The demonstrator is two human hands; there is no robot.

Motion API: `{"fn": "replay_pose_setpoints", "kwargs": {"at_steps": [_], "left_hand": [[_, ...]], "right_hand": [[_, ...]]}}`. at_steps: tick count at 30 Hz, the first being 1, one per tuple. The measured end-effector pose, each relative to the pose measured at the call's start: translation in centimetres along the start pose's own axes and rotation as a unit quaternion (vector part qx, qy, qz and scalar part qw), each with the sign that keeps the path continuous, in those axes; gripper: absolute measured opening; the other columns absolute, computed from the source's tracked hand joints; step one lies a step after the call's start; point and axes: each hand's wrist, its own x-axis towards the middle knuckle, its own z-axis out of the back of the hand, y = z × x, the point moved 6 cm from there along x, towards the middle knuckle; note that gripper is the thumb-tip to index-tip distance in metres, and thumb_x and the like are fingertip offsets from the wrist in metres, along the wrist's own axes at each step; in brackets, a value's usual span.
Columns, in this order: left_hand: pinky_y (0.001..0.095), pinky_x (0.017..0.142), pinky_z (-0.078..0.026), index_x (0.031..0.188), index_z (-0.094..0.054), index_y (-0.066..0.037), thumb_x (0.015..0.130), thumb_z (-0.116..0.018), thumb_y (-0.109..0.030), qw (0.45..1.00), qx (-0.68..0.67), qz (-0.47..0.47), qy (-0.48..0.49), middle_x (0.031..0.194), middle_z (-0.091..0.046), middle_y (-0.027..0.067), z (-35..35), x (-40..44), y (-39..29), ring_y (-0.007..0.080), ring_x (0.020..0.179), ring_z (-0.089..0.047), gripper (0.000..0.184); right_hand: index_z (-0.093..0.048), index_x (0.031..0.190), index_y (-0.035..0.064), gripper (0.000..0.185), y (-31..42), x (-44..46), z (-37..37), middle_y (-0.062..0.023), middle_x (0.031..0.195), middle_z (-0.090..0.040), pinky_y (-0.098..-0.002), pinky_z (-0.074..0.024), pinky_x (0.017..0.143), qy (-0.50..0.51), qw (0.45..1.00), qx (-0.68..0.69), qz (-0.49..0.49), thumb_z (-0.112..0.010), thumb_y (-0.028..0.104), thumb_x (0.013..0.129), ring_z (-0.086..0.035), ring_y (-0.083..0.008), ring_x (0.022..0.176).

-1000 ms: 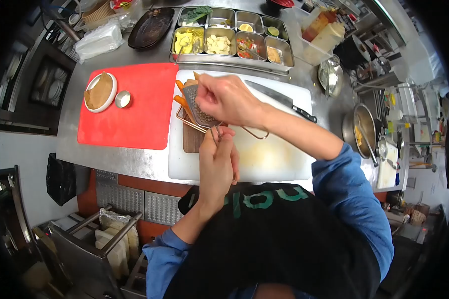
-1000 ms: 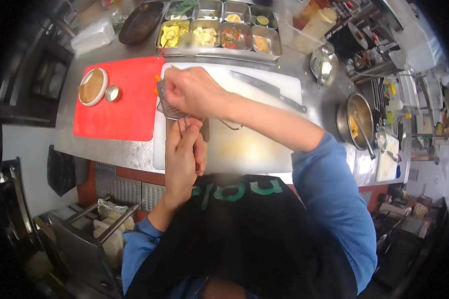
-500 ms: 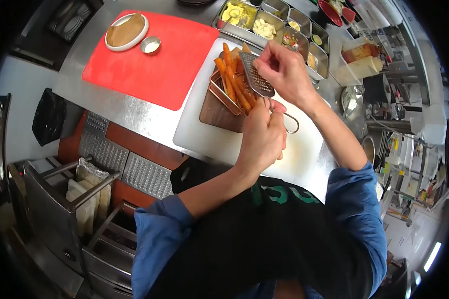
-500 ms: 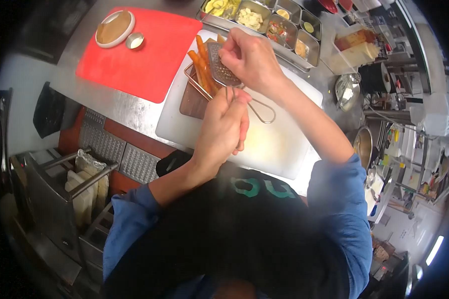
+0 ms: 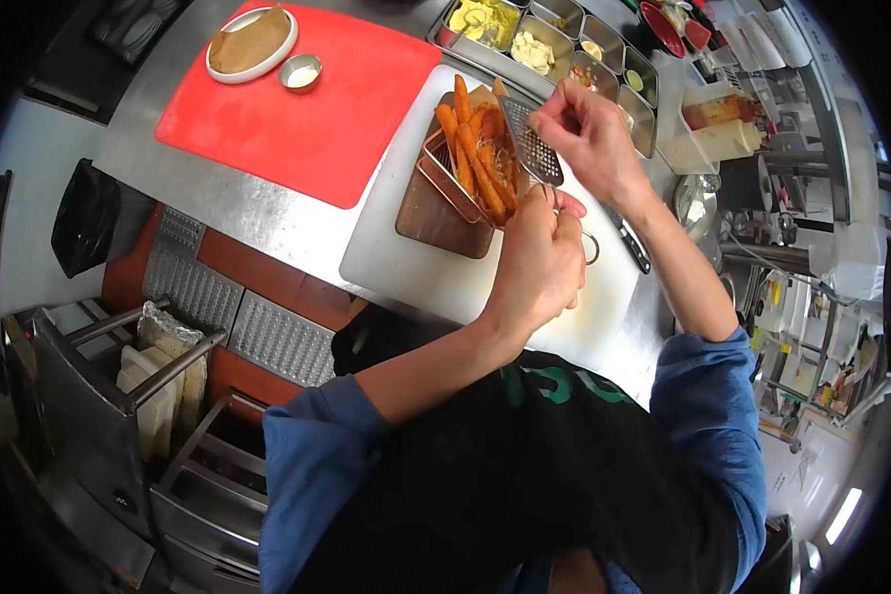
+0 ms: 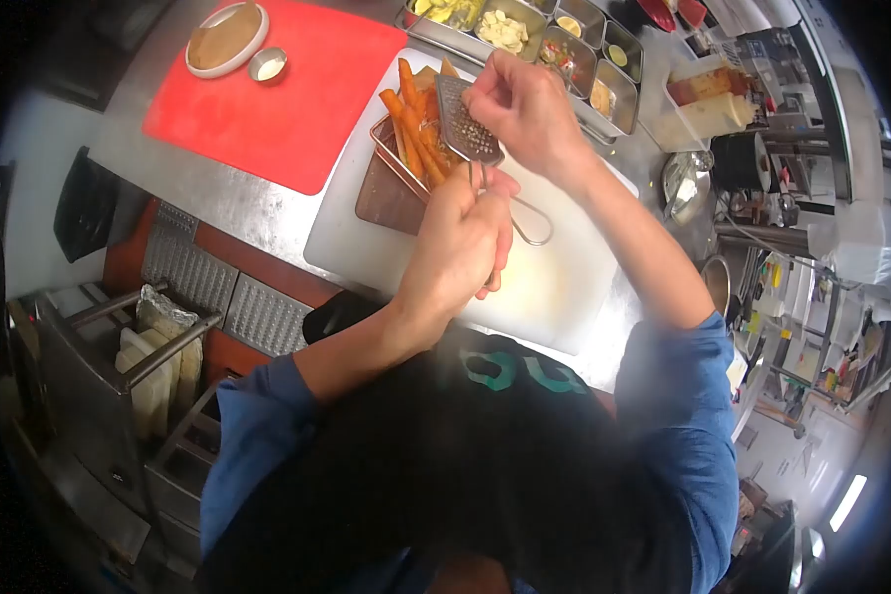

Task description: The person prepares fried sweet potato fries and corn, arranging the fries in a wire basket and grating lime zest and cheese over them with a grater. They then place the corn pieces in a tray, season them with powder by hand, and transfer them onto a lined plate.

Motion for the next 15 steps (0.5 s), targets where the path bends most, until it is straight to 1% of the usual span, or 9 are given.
{"fn": "replay_pose_setpoints", "kwargs": {"at_steps": [3,5,7,8,9,10,13,14,15], "left_hand": [[0.0242,0.030,-0.027,0.098,-0.043,0.001,0.090,-0.034,-0.010,1.000,0.004,-0.002,-0.006,0.052,-0.042,0.0030,0.2,0.6,-0.3,0.0096,0.034,-0.035,0.017],[0.0243,0.030,-0.027,0.099,-0.043,0.001,0.089,-0.034,-0.010,1.000,0.013,-0.003,0.001,0.052,-0.042,0.0032,0.0,0.5,-0.3,0.0097,0.033,-0.034,0.017],[0.0293,0.029,-0.033,0.090,-0.040,0.002,0.089,-0.036,-0.007,0.999,-0.030,0.014,0.037,0.053,-0.044,0.0067,-0.5,0.3,-0.3,0.0130,0.036,-0.045,0.009],[0.0293,0.029,-0.033,0.090,-0.040,0.002,0.089,-0.036,-0.007,0.999,-0.032,0.006,0.034,0.053,-0.044,0.0067,-0.4,0.6,-0.5,0.0130,0.036,-0.045,0.009],[0.0268,0.029,-0.031,0.093,-0.042,0.003,0.089,-0.035,-0.008,1.000,-0.011,0.004,0.011,0.052,-0.043,0.0050,-0.1,0.9,-0.4,0.0114,0.035,-0.040,0.013],[0.0244,0.029,-0.028,0.096,-0.044,0.003,0.089,-0.035,-0.010,1.000,0.011,0.009,-0.011,0.051,-0.042,0.0034,0.2,0.8,-0.1,0.0099,0.033,-0.035,0.018],[0.0240,0.029,-0.028,0.095,-0.045,0.003,0.089,-0.035,-0.010,1.000,-0.008,-0.006,0.002,0.051,-0.042,0.0033,-0.4,-0.3,-0.4,0.0094,0.033,-0.035,0.017],[0.0240,0.029,-0.028,0.095,-0.045,0.003,0.089,-0.035,-0.010,1.000,-0.008,-0.007,0.003,0.051,-0.042,0.0033,-0.3,-0.1,-0.5,0.0094,0.033,-0.035,0.017],[0.0238,0.030,-0.028,0.095,-0.045,0.003,0.089,-0.035,-0.011,1.000,0.008,-0.001,-0.008,0.052,-0.042,0.0031,0.1,0.3,-0.6,0.0091,0.033,-0.035,0.017]], "right_hand": [[-0.051,0.073,0.0005,0.016,0.8,-0.9,-0.3,0.0041,0.063,-0.047,-0.0191,-0.0344,0.052,0.020,0.999,0.038,0.018,-0.062,0.009,0.082,-0.041,-0.0026,0.059],[-0.051,0.073,0.0010,0.016,-1.0,0.5,0.4,0.0045,0.063,-0.047,-0.0188,-0.0333,0.052,-0.007,1.000,0.015,0.006,-0.063,0.008,0.081,-0.040,-0.0020,0.059],[-0.050,0.073,0.0014,0.017,-2.0,0.7,0.6,0.0045,0.063,-0.047,-0.0186,-0.0323,0.051,-0.011,0.999,0.029,-0.018,-0.063,0.008,0.081,-0.039,-0.0017,0.060],[-0.050,0.073,0.0014,0.017,-0.8,0.1,0.3,0.0042,0.063,-0.047,-0.0188,-0.0322,0.051,0.000,0.999,0.031,0.016,-0.062,0.009,0.081,-0.039,-0.0019,0.059],[-0.050,0.073,0.0014,0.017,0.6,-0.8,-0.1,0.0040,0.062,-0.047,-0.0191,-0.0320,0.051,0.012,0.998,0.034,0.046,-0.062,0.009,0.082,-0.039,-0.0022,0.059],[-0.050,0.073,0.0012,0.016,1.7,-1.4,-0.2,0.0035,0.062,-0.046,-0.0197,-0.0327,0.051,0.029,0.999,0.014,0.023,-0.061,0.009,0.082,-0.040,-0.0028,0.059],[-0.051,0.073,0.0011,0.014,-1.8,1.1,0.5,0.0030,0.061,-0.047,-0.0202,-0.0334,0.051,-0.023,1.000,-0.006,-0.008,-0.062,0.006,0.081,-0.040,-0.0031,0.058],[-0.052,0.072,0.0010,0.013,-1.5,0.7,0.5,0.0030,0.061,-0.047,-0.0208,-0.0349,0.051,-0.021,1.000,0.000,-0.007,-0.061,0.004,0.081,-0.041,-0.0034,0.058],[-0.052,0.072,0.0010,0.014,-0.1,0.0,-0.2,0.0029,0.061,-0.047,-0.0211,-0.0354,0.052,-0.006,0.997,0.064,0.034,-0.062,0.005,0.081,-0.041,-0.0038,0.059]]}}
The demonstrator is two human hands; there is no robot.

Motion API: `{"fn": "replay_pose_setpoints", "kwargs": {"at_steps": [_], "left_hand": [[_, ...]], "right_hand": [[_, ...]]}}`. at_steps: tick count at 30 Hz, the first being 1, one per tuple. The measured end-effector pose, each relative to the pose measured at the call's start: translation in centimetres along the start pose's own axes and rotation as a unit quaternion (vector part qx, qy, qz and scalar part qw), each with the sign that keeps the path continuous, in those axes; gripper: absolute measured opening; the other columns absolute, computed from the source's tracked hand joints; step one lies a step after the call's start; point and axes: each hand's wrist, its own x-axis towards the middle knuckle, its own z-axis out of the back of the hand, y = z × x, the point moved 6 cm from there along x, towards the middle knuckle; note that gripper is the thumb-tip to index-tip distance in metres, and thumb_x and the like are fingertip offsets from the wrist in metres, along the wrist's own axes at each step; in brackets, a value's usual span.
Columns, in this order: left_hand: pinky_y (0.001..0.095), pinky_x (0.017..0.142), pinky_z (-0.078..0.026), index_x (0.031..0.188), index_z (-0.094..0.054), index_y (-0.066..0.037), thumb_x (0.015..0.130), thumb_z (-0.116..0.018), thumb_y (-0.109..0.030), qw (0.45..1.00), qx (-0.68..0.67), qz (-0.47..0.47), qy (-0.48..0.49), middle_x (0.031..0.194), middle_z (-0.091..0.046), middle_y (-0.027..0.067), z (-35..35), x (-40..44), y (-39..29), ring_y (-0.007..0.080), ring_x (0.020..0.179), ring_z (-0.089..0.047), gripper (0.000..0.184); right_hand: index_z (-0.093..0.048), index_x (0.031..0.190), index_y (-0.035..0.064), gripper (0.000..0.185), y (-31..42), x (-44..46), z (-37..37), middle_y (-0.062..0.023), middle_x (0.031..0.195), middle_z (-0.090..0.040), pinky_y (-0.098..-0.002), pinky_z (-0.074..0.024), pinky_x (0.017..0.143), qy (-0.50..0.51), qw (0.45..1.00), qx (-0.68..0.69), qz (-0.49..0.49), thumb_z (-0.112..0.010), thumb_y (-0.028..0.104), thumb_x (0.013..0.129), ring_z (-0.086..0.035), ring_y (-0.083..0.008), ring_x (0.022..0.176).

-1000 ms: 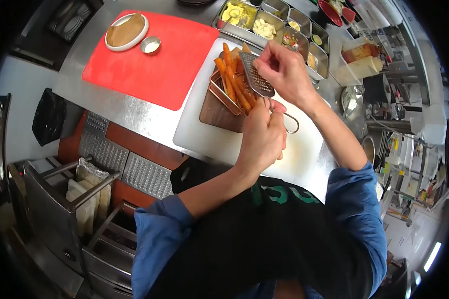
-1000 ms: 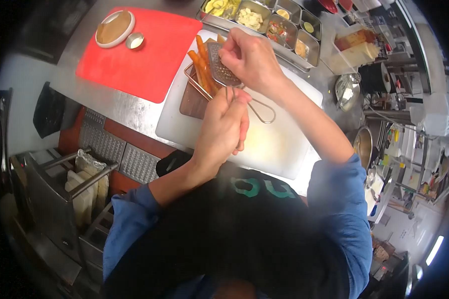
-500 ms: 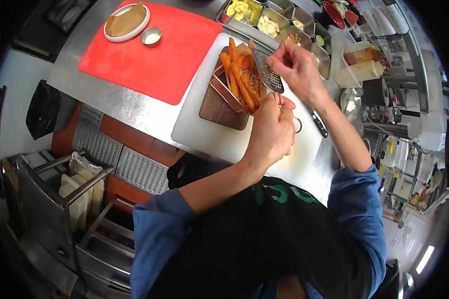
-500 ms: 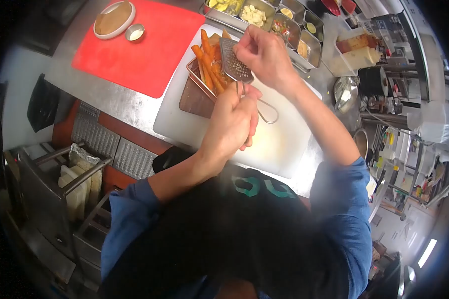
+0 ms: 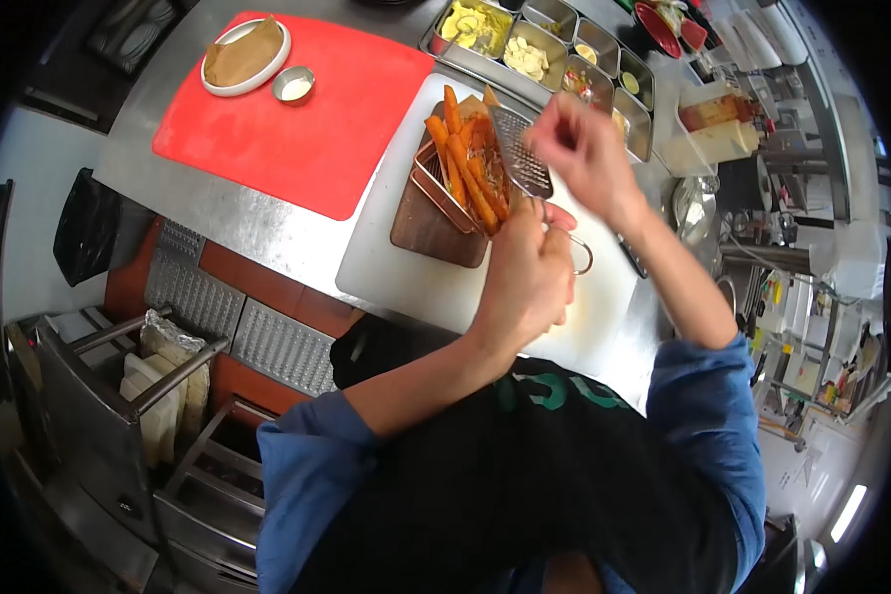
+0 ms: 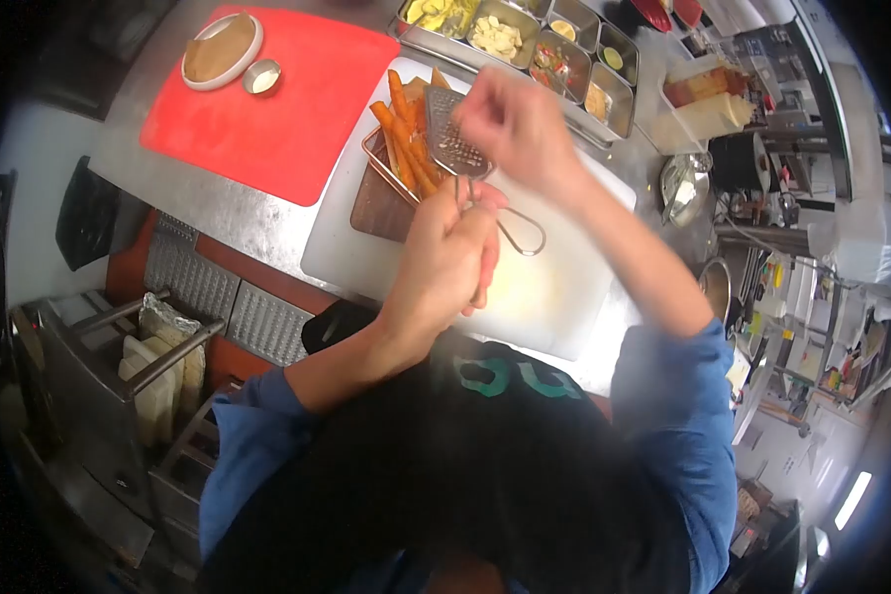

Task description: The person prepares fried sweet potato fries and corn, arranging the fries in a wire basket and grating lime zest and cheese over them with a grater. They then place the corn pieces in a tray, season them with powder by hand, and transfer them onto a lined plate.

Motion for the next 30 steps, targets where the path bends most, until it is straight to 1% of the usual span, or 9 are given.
{"fn": "replay_pose_setpoints", "kwargs": {"at_steps": [5,14,16,18,20,22,23,28,30], "left_hand": [[0.0286,0.032,-0.034,0.092,-0.044,0.000,0.091,-0.038,-0.011,1.000,0.006,0.023,0.000,0.050,-0.046,0.0055,0.4,-0.2,0.3,0.0118,0.036,-0.043,0.012],[0.0244,0.030,-0.028,0.095,-0.044,-0.001,0.093,-0.037,-0.016,1.000,0.007,0.009,-0.012,0.053,-0.041,0.0017,-0.1,-0.4,0.0,0.0085,0.035,-0.037,0.017],[0.0280,0.031,-0.035,0.091,-0.043,0.001,0.090,-0.037,-0.007,1.000,0.000,0.004,-0.012,0.049,-0.044,0.0052,0.5,-0.1,-0.3,0.0120,0.035,-0.043,0.009],[0.0278,0.031,-0.035,0.091,-0.043,0.001,0.090,-0.037,-0.007,1.000,-0.007,-0.002,-0.007,0.050,-0.044,0.0051,0.1,-0.3,-0.5,0.0119,0.037,-0.044,0.010],[0.0278,0.031,-0.035,0.091,-0.043,0.001,0.090,-0.037,-0.008,1.000,-0.023,0.003,0.000,0.052,-0.044,0.0051,-0.3,-0.3,-0.4,0.0120,0.038,-0.045,0.010],[0.0247,0.030,-0.028,0.100,-0.043,0.000,0.091,-0.035,-0.013,1.000,0.000,0.027,-0.007,0.054,-0.042,0.0026,-0.2,0.0,0.2,0.0089,0.033,-0.034,0.017],[0.0247,0.030,-0.028,0.100,-0.043,0.000,0.091,-0.035,-0.013,1.000,-0.002,0.025,-0.010,0.054,-0.042,0.0026,0.0,0.2,0.1,0.0089,0.033,-0.034,0.017],[0.0275,0.031,-0.035,0.091,-0.042,0.001,0.090,-0.036,-0.008,0.999,-0.019,0.025,0.024,0.054,-0.043,0.0049,-0.7,0.1,0.2,0.0121,0.036,-0.043,0.010],[0.0274,0.031,-0.035,0.091,-0.042,0.001,0.090,-0.036,-0.008,1.000,-0.016,0.020,0.006,0.054,-0.043,0.0048,-0.1,0.6,0.0,0.0120,0.036,-0.043,0.010]], "right_hand": [[-0.050,0.072,0.0018,0.017,0.4,-0.4,-0.9,0.0026,0.063,-0.047,-0.0199,-0.0339,0.051,0.031,0.999,0.008,-0.029,-0.063,0.007,0.080,-0.040,-0.0027,0.060],[-0.049,0.072,0.0017,0.017,0.2,0.3,-0.2,0.0035,0.064,-0.047,-0.0194,-0.0325,0.051,0.022,0.999,-0.027,-0.029,-0.063,0.008,0.081,-0.038,-0.0024,0.059],[-0.050,0.073,0.0017,0.017,0.5,-0.4,-0.2,0.0037,0.064,-0.047,-0.0195,-0.0322,0.050,0.031,0.999,-0.014,-0.022,-0.063,0.008,0.081,-0.038,-0.0024,0.059],[-0.051,0.074,-0.0008,0.018,-0.3,0.1,0.5,-0.0041,0.060,-0.055,-0.0264,-0.0425,0.053,0.012,1.000,0.005,-0.029,-0.063,0.012,0.079,-0.051,-0.0091,0.056],[-0.051,0.074,-0.0007,0.016,-1.5,0.3,0.7,-0.0034,0.061,-0.055,-0.0254,-0.0422,0.053,0.014,0.999,-0.006,-0.048,-0.062,0.010,0.079,-0.051,-0.0082,0.057],[-0.051,0.075,-0.0007,0.015,-1.0,-0.5,0.6,-0.0029,0.060,-0.054,-0.0246,-0.0414,0.051,0.024,0.999,-0.028,-0.029,-0.061,0.010,0.080,-0.050,-0.0075,0.056],[-0.052,0.074,-0.0005,0.016,0.2,-1.5,-0.1,-0.0020,0.060,-0.053,-0.0248,-0.0400,0.050,0.042,0.997,0.045,-0.057,-0.061,0.011,0.080,-0.049,-0.0070,0.054],[-0.051,0.074,0.0001,0.014,-2.1,-0.4,0.9,-0.0019,0.062,-0.054,-0.0236,-0.0415,0.050,0.009,0.998,0.004,-0.067,-0.061,0.008,0.080,-0.050,-0.0063,0.056],[-0.049,0.075,0.0014,0.017,-0.5,-2.2,0.0,0.0042,0.067,-0.048,-0.0186,-0.0332,0.052,0.059,0.992,0.055,-0.097,-0.062,0.009,0.083,-0.039,-0.0018,0.061]]}}
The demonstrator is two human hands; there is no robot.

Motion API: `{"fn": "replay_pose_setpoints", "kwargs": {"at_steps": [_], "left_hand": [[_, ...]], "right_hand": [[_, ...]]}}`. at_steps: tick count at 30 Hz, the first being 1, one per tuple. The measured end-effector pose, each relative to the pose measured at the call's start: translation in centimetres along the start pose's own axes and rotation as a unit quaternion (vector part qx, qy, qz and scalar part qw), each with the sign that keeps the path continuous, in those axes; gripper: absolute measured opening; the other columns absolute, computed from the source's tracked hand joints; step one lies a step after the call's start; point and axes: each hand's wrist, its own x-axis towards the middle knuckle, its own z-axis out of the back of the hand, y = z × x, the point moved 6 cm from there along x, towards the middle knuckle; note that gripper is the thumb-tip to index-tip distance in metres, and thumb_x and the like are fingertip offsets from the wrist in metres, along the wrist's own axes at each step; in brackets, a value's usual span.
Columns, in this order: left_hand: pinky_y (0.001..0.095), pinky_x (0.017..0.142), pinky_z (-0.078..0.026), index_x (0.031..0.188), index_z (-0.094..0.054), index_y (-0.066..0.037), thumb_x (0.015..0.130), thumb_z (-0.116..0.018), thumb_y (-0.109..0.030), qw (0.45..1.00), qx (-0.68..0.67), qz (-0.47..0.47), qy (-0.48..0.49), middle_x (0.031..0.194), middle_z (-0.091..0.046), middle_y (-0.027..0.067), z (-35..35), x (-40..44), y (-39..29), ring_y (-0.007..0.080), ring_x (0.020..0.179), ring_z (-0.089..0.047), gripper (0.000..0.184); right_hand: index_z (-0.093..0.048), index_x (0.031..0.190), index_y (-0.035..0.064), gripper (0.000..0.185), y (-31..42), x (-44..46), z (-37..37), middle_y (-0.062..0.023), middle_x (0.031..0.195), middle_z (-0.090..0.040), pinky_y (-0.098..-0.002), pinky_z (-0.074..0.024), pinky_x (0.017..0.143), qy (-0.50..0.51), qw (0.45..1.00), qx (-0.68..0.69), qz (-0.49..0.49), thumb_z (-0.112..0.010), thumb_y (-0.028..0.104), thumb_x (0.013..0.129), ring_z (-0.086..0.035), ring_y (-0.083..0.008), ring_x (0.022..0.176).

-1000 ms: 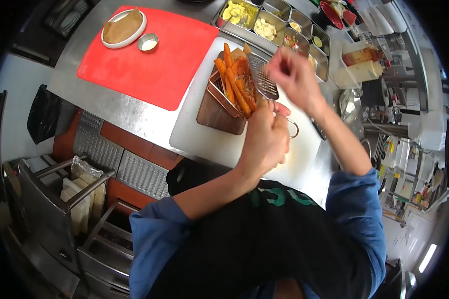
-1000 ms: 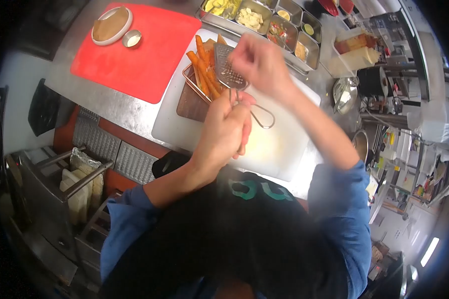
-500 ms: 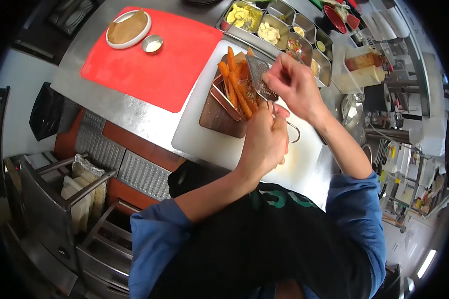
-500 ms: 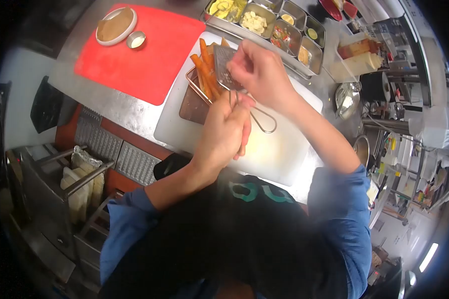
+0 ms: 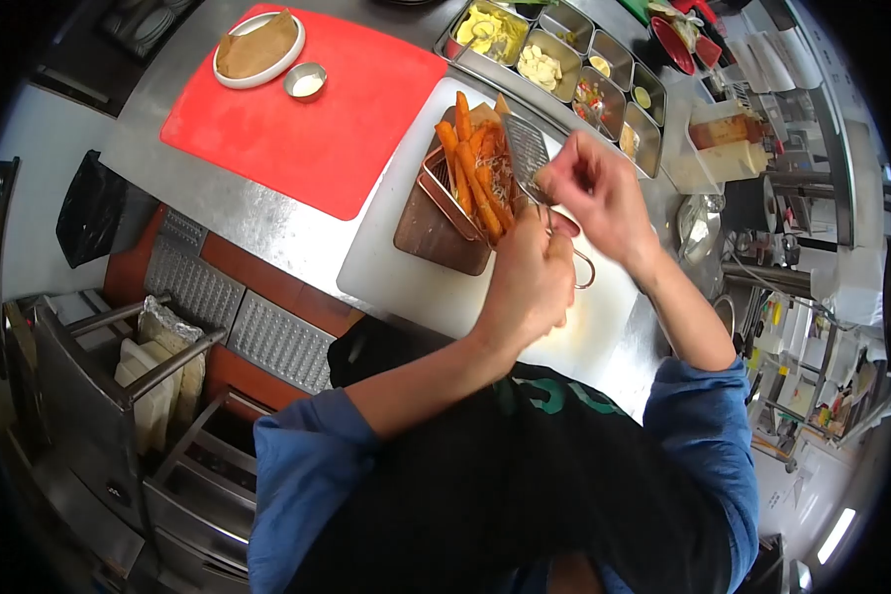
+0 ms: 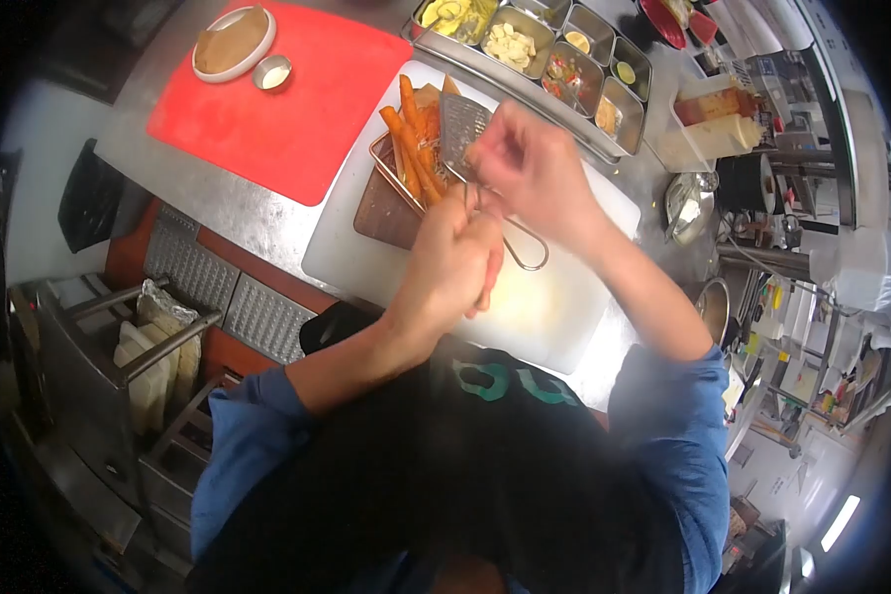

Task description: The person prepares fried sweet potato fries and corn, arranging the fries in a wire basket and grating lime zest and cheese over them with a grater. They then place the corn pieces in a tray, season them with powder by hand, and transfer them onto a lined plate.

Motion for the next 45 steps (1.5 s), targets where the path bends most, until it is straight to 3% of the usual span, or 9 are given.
{"fn": "replay_pose_setpoints", "kwargs": {"at_steps": [10,20,24,26,29,33,34,39,45], "left_hand": [[0.0254,0.032,-0.028,0.098,-0.044,0.001,0.091,-0.035,-0.013,1.000,0.004,0.004,-0.011,0.052,-0.042,0.0017,-0.3,-0.8,0.1,0.0087,0.034,-0.035,0.018],[0.0276,0.030,-0.030,0.093,-0.045,0.000,0.091,-0.037,-0.008,1.000,0.017,0.012,-0.019,0.049,-0.041,0.0038,0.4,-1.3,0.3,0.0103,0.034,-0.037,0.011],[0.0232,0.030,-0.026,0.097,-0.048,-0.002,0.093,-0.037,-0.015,0.989,0.108,-0.065,-0.072,0.052,-0.039,0.0002,1.9,-1.4,0.1,0.0066,0.034,-0.032,0.017],[0.0232,0.030,-0.025,0.098,-0.049,-0.002,0.093,-0.037,-0.014,0.986,0.135,-0.055,-0.085,0.052,-0.040,0.0005,2.5,-1.3,0.4,0.0066,0.034,-0.033,0.018],[0.0371,0.070,-0.043,0.091,-0.048,0.003,0.087,-0.043,-0.001,0.946,0.271,-0.141,-0.111,0.084,-0.058,0.0196,3.3,-1.3,-0.1,0.0347,0.079,-0.057,0.008],[0.0363,0.072,-0.044,0.089,-0.050,0.004,0.088,-0.042,-0.003,0.933,0.321,-0.099,-0.131,0.083,-0.059,0.0174,3.5,-1.5,-0.7,0.0288,0.078,-0.058,0.011],[0.0363,0.072,-0.044,0.089,-0.050,0.004,0.088,-0.042,-0.003,0.930,0.332,-0.103,-0.118,0.083,-0.059,0.0174,3.2,-1.4,-0.8,0.0288,0.078,-0.058,0.011],[0.0235,0.036,-0.031,0.095,-0.048,-0.001,0.092,-0.038,-0.007,0.968,0.227,-0.011,-0.105,0.054,-0.043,0.0015,0.7,-1.6,-1.2,0.0079,0.039,-0.039,0.012],[0.0239,0.030,-0.025,0.100,-0.049,-0.003,0.096,-0.037,-0.025,0.979,0.183,-0.013,-0.090,0.047,-0.036,-0.0006,-1.3,0.4,-1.1,0.0074,0.034,-0.033,0.025]], "right_hand": [[-0.052,0.075,-0.0010,0.015,0.0,-0.6,-0.2,-0.0037,0.059,-0.054,-0.0255,-0.0405,0.051,0.005,0.997,0.063,-0.052,-0.061,0.009,0.079,-0.048,-0.0075,0.055],[-0.050,0.075,0.0020,0.017,-0.8,2.6,0.0,0.0043,0.066,-0.045,-0.0190,-0.0322,0.052,-0.031,0.996,-0.061,0.058,-0.063,0.009,0.082,-0.037,-0.0022,0.060],[-0.051,0.076,0.0012,0.014,2.6,1.3,0.8,0.0014,0.066,-0.049,-0.0195,-0.0351,0.053,-0.046,0.996,-0.043,0.056,-0.062,0.007,0.082,-0.040,-0.0035,0.059],[-0.051,0.079,0.0023,0.014,5.1,0.0,1.9,-0.0049,0.060,-0.053,-0.0287,-0.0436,0.052,-0.189,0.962,-0.046,0.193,-0.061,0.011,0.080,-0.053,-0.0134,0.054],[-0.051,0.080,0.0004,0.009,4.0,-0.5,-0.7,-0.0036,0.065,-0.049,-0.0221,-0.0402,0.049,-0.067,0.985,-0.031,0.158,-0.061,0.000,0.079,-0.050,-0.0097,0.054],[-0.049,0.079,0.0024,0.013,4.3,-1.1,-0.8,-0.0031,0.063,-0.048,-0.0240,-0.0404,0.048,-0.119,0.958,0.020,0.261,-0.061,-0.001,0.078,-0.049,-0.0121,0.052],[-0.048,0.078,0.0040,0.013,3.5,-1.3,-2.8,-0.0029,0.063,-0.049,-0.0255,-0.0406,0.048,-0.012,0.977,-0.002,0.213,-0.060,-0.002,0.077,-0.050,-0.0139,0.052],[-0.049,0.078,0.0065,0.014,4.0,-1.6,0.0,-0.0046,0.063,-0.051,-0.0281,-0.0406,0.050,-0.185,0.927,0.010,0.326,-0.061,0.000,0.075,-0.052,-0.0172,0.056],[-0.057,0.084,0.0054,0.008,-11.9,1.4,13.1,-0.0080,0.063,-0.057,-0.0298,-0.0459,0.057,-0.431,0.898,-0.080,0.044,-0.059,0.014,0.082,-0.057,-0.0209,0.059]]}}
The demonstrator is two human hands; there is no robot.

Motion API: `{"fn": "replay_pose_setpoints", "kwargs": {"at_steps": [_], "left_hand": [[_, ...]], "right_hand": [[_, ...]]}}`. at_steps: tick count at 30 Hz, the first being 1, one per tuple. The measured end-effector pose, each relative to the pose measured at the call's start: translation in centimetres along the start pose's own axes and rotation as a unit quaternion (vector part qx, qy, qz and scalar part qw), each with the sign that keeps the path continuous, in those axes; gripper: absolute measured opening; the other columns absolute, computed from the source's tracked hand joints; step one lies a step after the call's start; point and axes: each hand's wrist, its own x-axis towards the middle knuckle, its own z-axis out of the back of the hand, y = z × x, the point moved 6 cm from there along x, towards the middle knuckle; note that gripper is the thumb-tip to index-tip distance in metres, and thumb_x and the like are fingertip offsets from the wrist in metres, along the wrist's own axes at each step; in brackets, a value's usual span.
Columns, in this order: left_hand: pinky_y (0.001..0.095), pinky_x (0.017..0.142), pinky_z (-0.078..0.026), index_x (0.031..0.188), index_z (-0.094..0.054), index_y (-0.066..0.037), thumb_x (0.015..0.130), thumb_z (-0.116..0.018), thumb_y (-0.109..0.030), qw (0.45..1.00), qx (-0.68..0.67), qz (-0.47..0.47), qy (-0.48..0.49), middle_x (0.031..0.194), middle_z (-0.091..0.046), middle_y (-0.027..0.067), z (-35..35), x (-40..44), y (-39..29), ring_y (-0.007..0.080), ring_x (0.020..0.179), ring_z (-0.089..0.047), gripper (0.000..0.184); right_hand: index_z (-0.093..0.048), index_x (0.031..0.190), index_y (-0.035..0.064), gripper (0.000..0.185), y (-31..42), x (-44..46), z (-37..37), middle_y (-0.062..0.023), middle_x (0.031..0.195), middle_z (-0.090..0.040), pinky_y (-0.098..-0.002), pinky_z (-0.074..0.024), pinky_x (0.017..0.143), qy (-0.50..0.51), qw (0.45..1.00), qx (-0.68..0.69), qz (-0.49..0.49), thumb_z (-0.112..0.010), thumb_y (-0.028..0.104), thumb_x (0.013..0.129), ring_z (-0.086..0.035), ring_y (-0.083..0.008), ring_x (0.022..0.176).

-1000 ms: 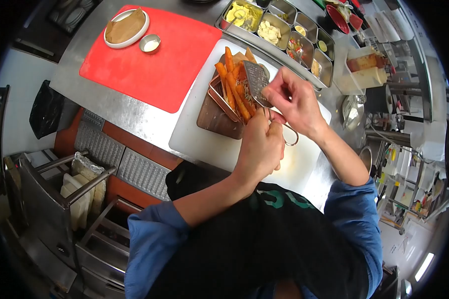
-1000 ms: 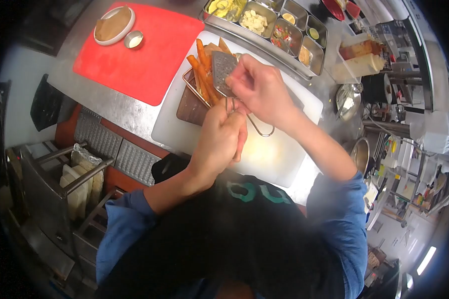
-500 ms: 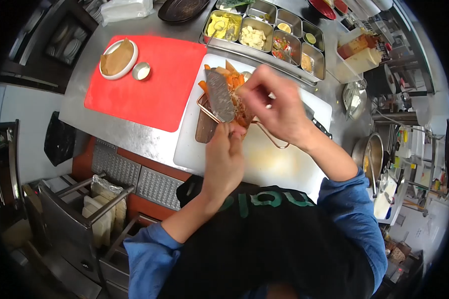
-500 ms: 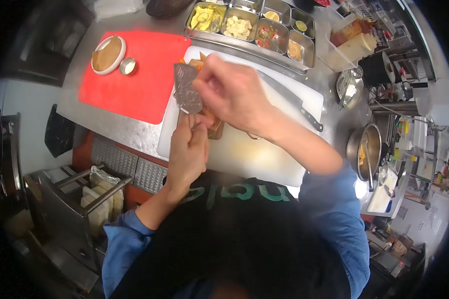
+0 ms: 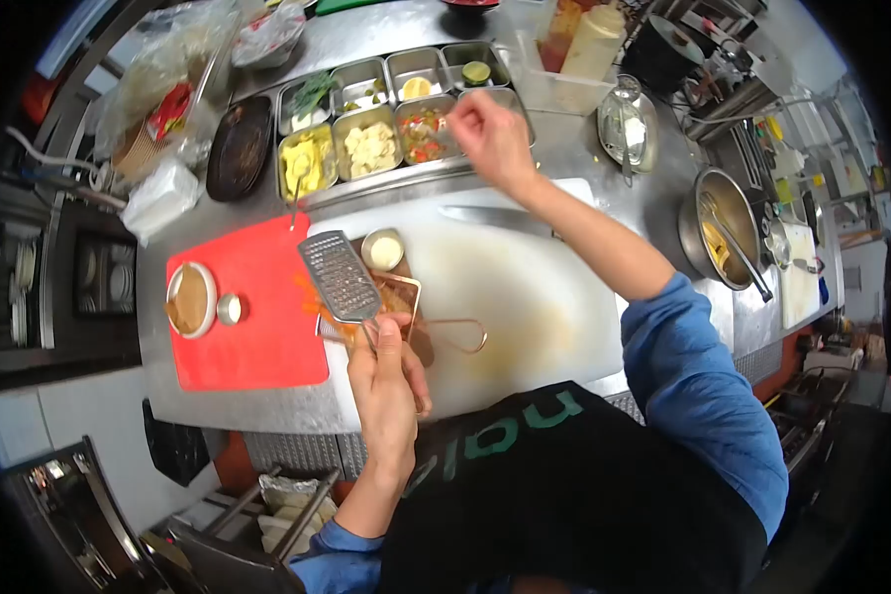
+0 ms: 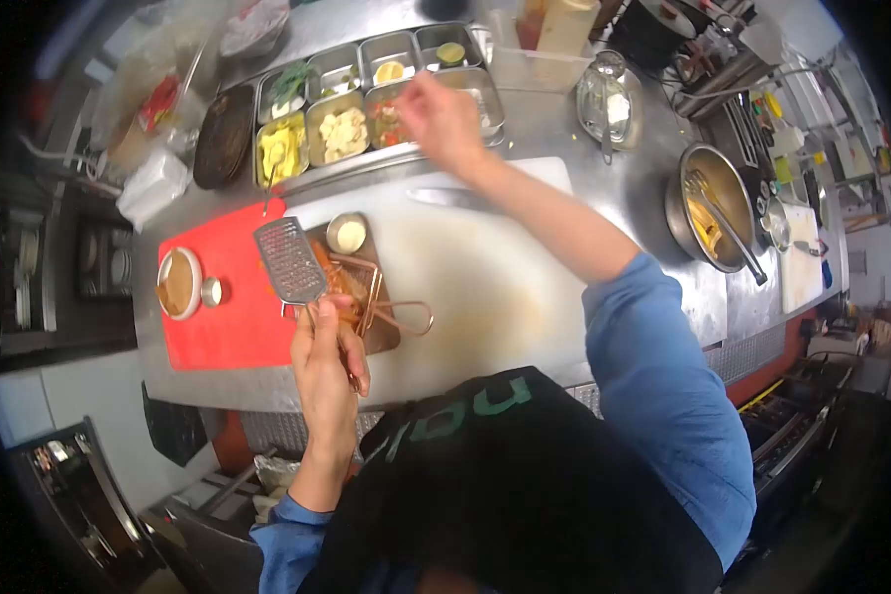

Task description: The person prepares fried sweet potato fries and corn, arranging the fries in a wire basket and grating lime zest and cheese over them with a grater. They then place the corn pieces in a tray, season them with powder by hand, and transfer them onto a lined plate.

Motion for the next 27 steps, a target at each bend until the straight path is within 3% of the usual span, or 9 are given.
{"fn": "replay_pose_setpoints", "kwargs": {"at_steps": [5,11,16,18,19,21,22,24,27], "left_hand": [[0.0266,0.034,-0.032,0.099,-0.055,0.000,0.092,-0.040,-0.026,0.989,-0.026,0.070,0.124,0.050,-0.042,0.0037,-6.8,6.5,-0.4,0.0137,0.036,-0.037,0.031],[0.0342,0.048,-0.049,0.097,-0.057,0.003,0.095,-0.038,-0.023,0.951,-0.027,0.207,0.228,0.064,-0.055,0.0081,-17.1,22.9,5.2,0.0190,0.049,-0.052,0.032],[0.0379,0.059,-0.053,0.111,-0.052,0.001,0.088,-0.045,-0.052,0.972,0.058,0.158,0.163,0.078,-0.058,0.0141,-17.8,26.3,4.0,0.0263,0.064,-0.060,0.059],[0.0397,0.072,-0.049,0.111,-0.054,-0.001,0.083,-0.050,-0.057,0.895,0.335,-0.293,0.021,0.091,-0.062,0.0146,-13.1,27.4,-1.1,0.0290,0.077,-0.060,0.063],[0.0358,0.079,-0.046,0.109,-0.054,0.003,0.087,-0.049,-0.044,0.878,0.403,-0.229,0.120,0.099,-0.063,0.0128,-9.6,21.0,-6.1,0.0247,0.086,-0.059,0.052],[0.0287,0.074,-0.046,0.098,-0.059,0.002,0.092,-0.042,-0.017,0.872,0.169,-0.450,-0.089,0.091,-0.065,0.0105,0.0,10.2,-10.6,0.0179,0.086,-0.059,0.027],[0.0319,0.081,-0.048,0.105,-0.056,0.005,0.094,-0.039,-0.020,0.946,-0.021,-0.290,-0.141,0.092,-0.064,0.0150,3.5,4.3,-12.7,0.0197,0.085,-0.061,0.032],[0.0254,0.060,-0.044,0.077,-0.055,-0.003,0.092,-0.042,-0.014,0.809,0.143,-0.414,-0.392,0.067,-0.054,0.0042,13.1,0.7,-6.2,0.0096,0.062,-0.052,0.022],[0.0252,0.054,-0.046,0.093,-0.057,-0.002,0.089,-0.055,-0.023,0.959,0.030,-0.074,-0.270,0.069,-0.058,0.0069,16.5,-0.3,10.0,0.0125,0.058,-0.055,0.022]], "right_hand": [[-0.065,0.097,0.0120,0.021,-13.2,0.7,0.5,-0.0127,0.077,-0.066,-0.0395,-0.0489,0.062,0.134,0.970,-0.165,-0.120,-0.052,0.025,0.088,-0.062,-0.0315,0.068],[-0.063,0.106,0.0070,0.028,-14.9,-1.4,5.4,-0.0121,0.081,-0.067,-0.0340,-0.0495,0.061,0.117,0.966,-0.031,-0.226,-0.048,0.024,0.090,-0.065,-0.0230,0.065],[-0.062,0.106,0.0036,0.026,-14.5,-3.6,6.7,-0.0058,0.092,-0.067,-0.0241,-0.0478,0.054,0.122,0.969,0.083,-0.197,-0.048,0.020,0.092,-0.062,-0.0092,0.073],[-0.061,0.106,0.0024,0.026,-13.0,-4.5,7.2,-0.0049,0.091,-0.067,-0.0233,-0.0477,0.057,0.114,0.975,0.093,-0.166,-0.049,0.020,0.092,-0.062,-0.0090,0.076],[-0.061,0.105,0.0019,0.025,-11.7,-5.5,7.4,-0.0042,0.091,-0.066,-0.0229,-0.0476,0.058,0.094,0.979,0.104,-0.145,-0.049,0.020,0.093,-0.061,-0.0089,0.077],[-0.060,0.106,0.0016,0.025,-7.4,-7.0,6.7,-0.0042,0.090,-0.066,-0.0225,-0.0474,0.062,0.128,0.972,0.113,-0.163,-0.047,0.018,0.094,-0.061,-0.0087,0.080],[-0.059,0.108,0.0010,0.025,-5.4,-8.5,4.8,-0.0043,0.090,-0.066,-0.0225,-0.0474,0.064,0.191,0.952,0.172,-0.168,-0.045,0.016,0.094,-0.061,-0.0091,0.080],[-0.056,0.113,0.0001,0.027,-1.4,-9.8,0.9,-0.0063,0.097,-0.064,-0.0236,-0.0478,0.069,0.302,0.914,0.236,-0.133,-0.042,0.015,0.095,-0.061,-0.0115,0.086],[-0.054,0.117,0.0021,0.039,-2.4,-8.5,-8.1,-0.0085,0.112,-0.060,-0.0300,-0.0452,0.081,0.328,0.917,0.214,-0.077,-0.039,0.030,0.096,-0.056,-0.0154,0.100]]}}
